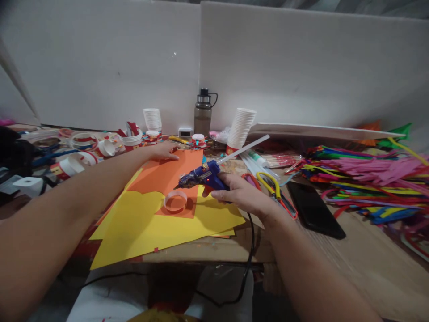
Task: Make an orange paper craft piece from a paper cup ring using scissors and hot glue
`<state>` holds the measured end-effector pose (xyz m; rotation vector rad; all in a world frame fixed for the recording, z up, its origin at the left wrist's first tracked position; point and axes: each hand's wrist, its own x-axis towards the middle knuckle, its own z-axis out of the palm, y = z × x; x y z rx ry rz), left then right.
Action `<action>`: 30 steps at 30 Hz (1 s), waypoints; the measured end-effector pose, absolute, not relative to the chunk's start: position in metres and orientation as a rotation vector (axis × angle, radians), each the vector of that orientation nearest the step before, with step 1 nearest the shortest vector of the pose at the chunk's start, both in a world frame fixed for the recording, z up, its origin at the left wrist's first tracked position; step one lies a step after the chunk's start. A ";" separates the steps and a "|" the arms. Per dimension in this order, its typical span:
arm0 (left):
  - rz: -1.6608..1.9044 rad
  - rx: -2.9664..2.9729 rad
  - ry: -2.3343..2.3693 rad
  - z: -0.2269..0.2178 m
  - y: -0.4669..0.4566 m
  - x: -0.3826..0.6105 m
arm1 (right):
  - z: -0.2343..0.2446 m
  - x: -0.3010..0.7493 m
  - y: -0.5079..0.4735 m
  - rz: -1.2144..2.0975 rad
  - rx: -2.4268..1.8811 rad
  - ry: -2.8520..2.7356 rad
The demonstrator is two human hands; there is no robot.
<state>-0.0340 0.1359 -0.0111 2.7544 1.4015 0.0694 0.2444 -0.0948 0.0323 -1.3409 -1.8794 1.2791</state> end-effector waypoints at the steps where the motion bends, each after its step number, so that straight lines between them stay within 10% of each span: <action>1: 0.083 2.756 1.412 -0.009 0.135 -0.033 | 0.032 0.244 -0.095 1.282 -1.345 -1.874; 30: 0.055 2.284 1.979 0.046 0.056 -0.089 | 0.033 0.267 -0.089 1.232 -1.080 -1.685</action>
